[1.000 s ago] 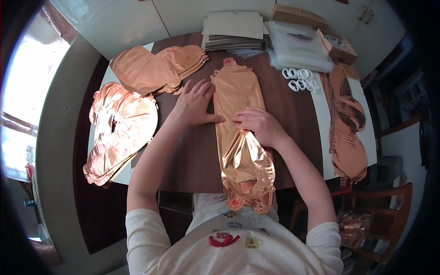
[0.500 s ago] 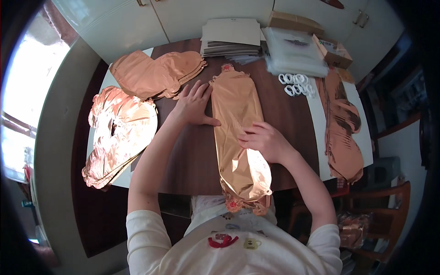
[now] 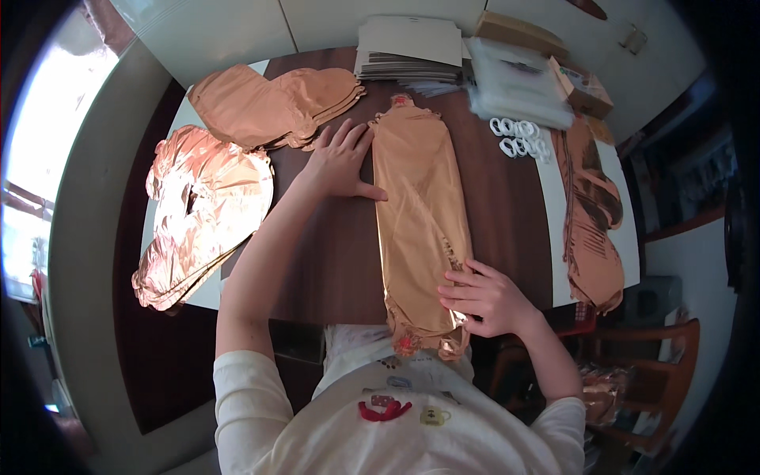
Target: Fold a metallic letter balloon and place it into a cardboard packaging sleeve.
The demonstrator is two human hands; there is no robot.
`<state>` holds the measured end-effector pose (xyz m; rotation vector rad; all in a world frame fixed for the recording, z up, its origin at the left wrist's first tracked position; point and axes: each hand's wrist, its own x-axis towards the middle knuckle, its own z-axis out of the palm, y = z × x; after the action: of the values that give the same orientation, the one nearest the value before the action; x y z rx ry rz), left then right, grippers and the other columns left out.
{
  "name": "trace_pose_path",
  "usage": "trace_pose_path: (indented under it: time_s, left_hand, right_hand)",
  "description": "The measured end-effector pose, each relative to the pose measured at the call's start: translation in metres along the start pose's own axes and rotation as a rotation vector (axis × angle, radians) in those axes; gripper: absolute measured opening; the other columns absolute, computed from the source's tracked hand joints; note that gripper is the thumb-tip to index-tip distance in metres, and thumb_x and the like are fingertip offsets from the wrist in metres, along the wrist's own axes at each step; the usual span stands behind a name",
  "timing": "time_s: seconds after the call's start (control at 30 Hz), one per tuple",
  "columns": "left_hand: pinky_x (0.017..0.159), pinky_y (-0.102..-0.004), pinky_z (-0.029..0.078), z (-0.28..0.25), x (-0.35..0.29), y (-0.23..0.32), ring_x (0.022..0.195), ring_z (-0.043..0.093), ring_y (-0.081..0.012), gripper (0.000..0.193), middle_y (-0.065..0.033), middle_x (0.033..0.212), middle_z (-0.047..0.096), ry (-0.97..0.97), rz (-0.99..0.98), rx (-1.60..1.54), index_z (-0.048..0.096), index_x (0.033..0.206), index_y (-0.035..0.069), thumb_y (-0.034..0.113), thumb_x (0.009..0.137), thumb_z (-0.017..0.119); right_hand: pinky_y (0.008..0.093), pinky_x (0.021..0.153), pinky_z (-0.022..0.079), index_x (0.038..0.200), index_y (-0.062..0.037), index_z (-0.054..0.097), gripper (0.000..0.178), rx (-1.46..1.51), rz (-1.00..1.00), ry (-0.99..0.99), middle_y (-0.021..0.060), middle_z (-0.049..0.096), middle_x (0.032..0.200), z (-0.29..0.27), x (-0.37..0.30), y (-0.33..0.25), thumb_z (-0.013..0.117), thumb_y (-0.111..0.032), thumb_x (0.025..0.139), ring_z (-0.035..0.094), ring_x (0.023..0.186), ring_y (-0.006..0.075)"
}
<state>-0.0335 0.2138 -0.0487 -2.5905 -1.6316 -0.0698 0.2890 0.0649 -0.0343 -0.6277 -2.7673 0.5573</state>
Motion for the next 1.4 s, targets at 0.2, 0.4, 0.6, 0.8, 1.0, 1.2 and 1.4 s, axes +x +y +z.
trace_pose_path:
  time_s: [0.2, 0.4, 0.6, 0.8, 1.0, 1.2, 1.4]
  left_hand:
    - [0.109, -0.0539, 0.023, 0.001, -0.029, 0.014, 0.137, 0.028, -0.0299, 0.107, -0.0164, 0.139, 0.039, 0.146, 0.205, 0.003, 0.043, 0.134, -0.001, 0.079, 0.064, 0.053]
    - [0.110, -0.0509, 0.023, -0.014, -0.069, 0.043, 0.136, 0.030, -0.0306, 0.114, -0.0177, 0.139, 0.040, 0.107, 0.256, -0.022, 0.041, 0.134, -0.006, 0.082, 0.062, 0.050]
    - [0.110, -0.0507, 0.021, -0.022, -0.088, 0.064, 0.137, 0.028, -0.0305, 0.119, -0.0172, 0.143, 0.036, 0.042, 0.275, -0.085, 0.038, 0.136, -0.005, 0.083, 0.058, 0.053]
    - [0.110, -0.0506, 0.020, -0.022, -0.095, 0.072, 0.137, 0.027, -0.0309, 0.118, -0.0174, 0.143, 0.035, 0.032, 0.304, -0.109, 0.036, 0.137, -0.005, 0.083, 0.059, 0.053]
    - [0.109, -0.0524, 0.022, -0.008, -0.094, 0.064, 0.136, 0.029, -0.0313, 0.106, -0.0185, 0.144, 0.034, 0.038, 0.312, -0.201, 0.034, 0.140, 0.000, 0.078, 0.069, 0.051]
    - [0.110, -0.0531, 0.020, -0.011, -0.094, 0.061, 0.137, 0.029, -0.0322, 0.100, -0.0194, 0.145, 0.032, -0.001, 0.308, -0.249, 0.030, 0.142, 0.003, 0.073, 0.074, 0.052]
    - [0.109, -0.0536, 0.020, -0.009, -0.096, 0.061, 0.137, 0.028, -0.0324, 0.101, -0.0192, 0.146, 0.032, 0.016, 0.323, -0.237, 0.030, 0.142, 0.004, 0.073, 0.073, 0.054]
  right_hand:
    - [0.0451, 0.109, 0.033, 0.104, -0.0110, 0.069, 0.035, 0.044, 0.016, 0.045, 0.0016, 0.063, 0.119, 0.006, -0.001, 0.002, 0.062, -0.012, 0.070, 0.052, 0.121, 0.0194]
    - [0.0460, 0.109, 0.032, 0.105, -0.0113, 0.069, 0.036, 0.061, 0.017, 0.033, 0.0017, 0.063, 0.119, 0.003, -0.002, 0.000, 0.063, -0.012, 0.069, 0.052, 0.121, 0.0196]
    - [0.0463, 0.109, 0.031, 0.104, -0.0109, 0.068, 0.037, 0.074, 0.019, 0.034, 0.0026, 0.063, 0.119, 0.001, -0.002, 0.000, 0.065, -0.014, 0.068, 0.052, 0.121, 0.0197]
    - [0.0475, 0.109, 0.032, 0.102, -0.0093, 0.069, 0.037, 0.086, 0.012, 0.043, 0.0041, 0.063, 0.118, 0.001, 0.000, 0.000, 0.067, -0.014, 0.065, 0.054, 0.119, 0.0213]
    - [0.0472, 0.108, 0.035, 0.099, -0.0072, 0.068, 0.032, 0.110, 0.003, 0.106, 0.0062, 0.063, 0.116, 0.006, -0.003, 0.003, 0.067, -0.008, 0.067, 0.055, 0.117, 0.0225]
    - [0.0475, 0.105, 0.038, 0.091, -0.0048, 0.067, 0.025, 0.124, 0.005, 0.150, 0.0091, 0.064, 0.113, 0.007, -0.004, 0.003, 0.069, -0.004, 0.066, 0.057, 0.114, 0.0257]
    - [0.0476, 0.104, 0.040, 0.088, -0.0050, 0.066, 0.020, 0.104, 0.001, 0.174, 0.0093, 0.064, 0.112, 0.008, -0.003, 0.001, 0.070, -0.006, 0.068, 0.057, 0.112, 0.0261]
